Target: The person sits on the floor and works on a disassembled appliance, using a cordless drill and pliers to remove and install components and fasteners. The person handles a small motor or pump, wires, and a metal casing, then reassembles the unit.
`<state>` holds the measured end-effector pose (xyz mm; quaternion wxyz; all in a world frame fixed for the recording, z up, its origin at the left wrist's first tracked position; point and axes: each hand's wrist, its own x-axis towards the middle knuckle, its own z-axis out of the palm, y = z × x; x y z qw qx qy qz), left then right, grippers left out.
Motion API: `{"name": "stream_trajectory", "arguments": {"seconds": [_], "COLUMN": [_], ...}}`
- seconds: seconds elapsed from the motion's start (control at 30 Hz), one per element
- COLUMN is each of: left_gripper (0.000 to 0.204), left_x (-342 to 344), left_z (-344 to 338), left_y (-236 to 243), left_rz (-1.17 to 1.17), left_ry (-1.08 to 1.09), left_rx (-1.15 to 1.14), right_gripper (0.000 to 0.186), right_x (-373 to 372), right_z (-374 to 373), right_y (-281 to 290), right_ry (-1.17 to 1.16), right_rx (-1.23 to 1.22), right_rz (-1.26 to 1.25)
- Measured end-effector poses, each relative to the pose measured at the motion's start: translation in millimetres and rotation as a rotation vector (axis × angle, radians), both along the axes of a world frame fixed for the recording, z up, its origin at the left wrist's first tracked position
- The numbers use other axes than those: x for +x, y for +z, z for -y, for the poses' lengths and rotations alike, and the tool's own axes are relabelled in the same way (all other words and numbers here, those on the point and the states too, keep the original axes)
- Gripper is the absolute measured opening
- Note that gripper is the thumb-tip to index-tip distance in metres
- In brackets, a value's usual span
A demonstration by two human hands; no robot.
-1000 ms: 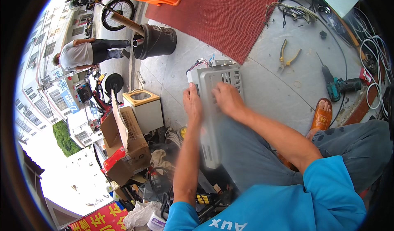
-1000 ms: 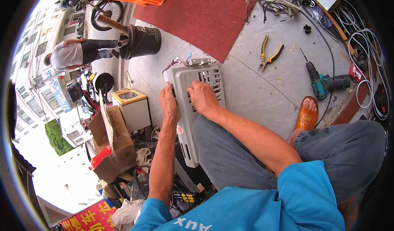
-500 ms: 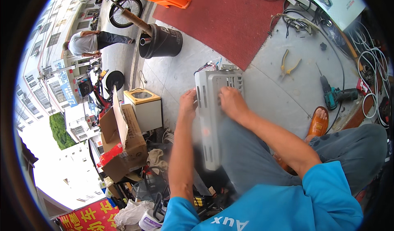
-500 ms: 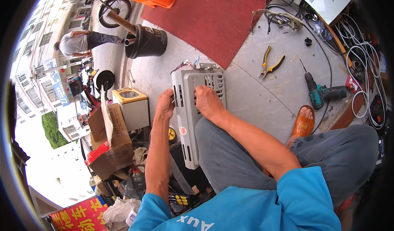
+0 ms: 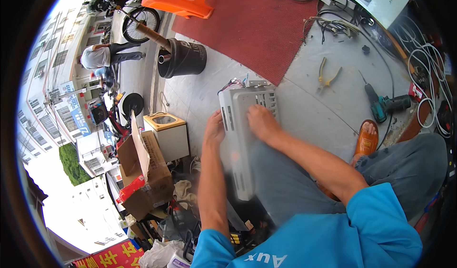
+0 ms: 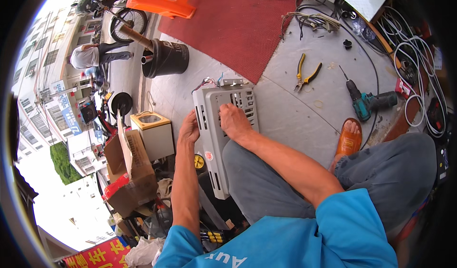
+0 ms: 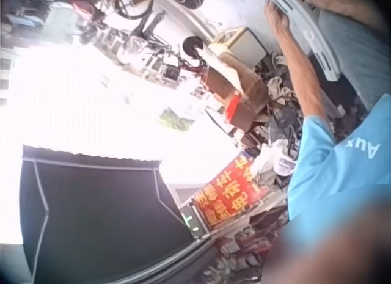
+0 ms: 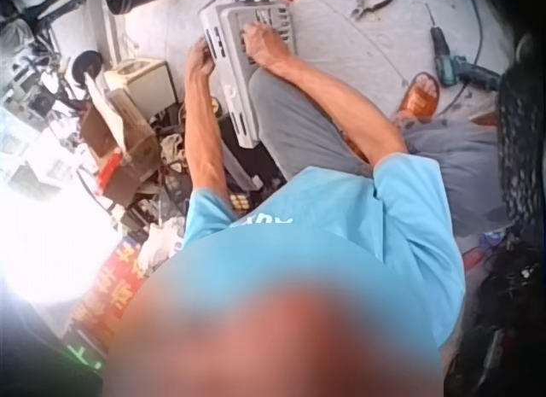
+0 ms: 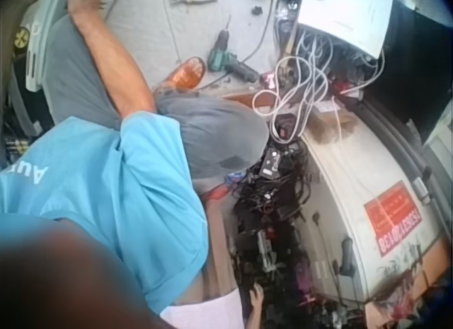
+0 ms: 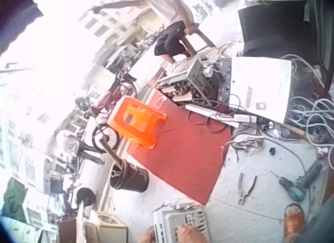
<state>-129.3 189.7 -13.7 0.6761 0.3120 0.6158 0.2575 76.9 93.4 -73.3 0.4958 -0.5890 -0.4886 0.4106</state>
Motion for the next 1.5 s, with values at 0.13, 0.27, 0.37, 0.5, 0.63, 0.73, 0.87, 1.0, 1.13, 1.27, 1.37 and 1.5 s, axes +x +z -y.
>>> {"name": "stream_trajectory", "arguments": {"seconds": [0.13,0.27,0.37,0.5,0.63,0.73,0.87,1.0,1.13,1.27,1.37,1.5], "left_gripper": [0.027,0.028,0.027,0.028,0.031,0.033,0.028,0.017,0.019,0.02,0.021,0.022], "left_x": [-7.9,-9.3,-9.5,-12.5,-20.2,-24.7,-23.6,-18.1,-13.8,-10.2,-7.8,-7.0], "left_z": [-1.9,1.1,4.3,7.2,8.9,12.2,15.2,18.4,19.6,20.0,20.3,19.3], "left_y": [-8.2,-12.1,-14.3,-19.9,-25.9,-29.6,-30.2,-27.3,-23.2,-20.8,-19.5,-18.8], "left_rz": [-0.015,0.017,0.028,0.025,0.052,0.014,0.137,0.098,0.092,0.099,0.096,0.054], "left_ry": [0.01,0.0,-0.015,-0.008,-0.003,0.043,0.031,0.022,0.0,0.026,0.041,0.012], "left_rx": [0.007,0.043,0.069,0.123,0.178,0.208,0.237,0.26,0.262,0.246,0.246,0.233], "right_gripper": [0.014,0.014,0.01,0.009,0.01,0.007,0.005,0.011,0.011,0.011,0.011,0.01], "right_x": [-5.2,-8.7,-11.0,-14.1,-15.0,-11.8,-8.7,-8.8,-9.8,-9.8,-8.2,-2.3], "right_z": [-0.2,-0.5,0.7,-1.2,-2.4,0.9,2.5,2.8,3.6,3.2,2.6,2.2], "right_y": [-2.9,-8.7,-12.8,-14.8,-10.9,-7.4,-5.0,-6.9,-8.6,-7.9,-5.9,-3.1], "right_ry": [-0.016,0.003,0.011,0.016,-0.021,-0.013,-0.018,-0.03,-0.041,-0.025,-0.02,0.035], "right_rx": [-0.038,-0.002,0.056,0.068,0.066,0.055,0.045,0.033,0.057,0.049,0.053,0.054], "right_rz": [-0.09,-0.026,0.023,0.012,-0.01,-0.022,-0.046,-0.119,-0.127,-0.104,-0.1,-0.082]}}
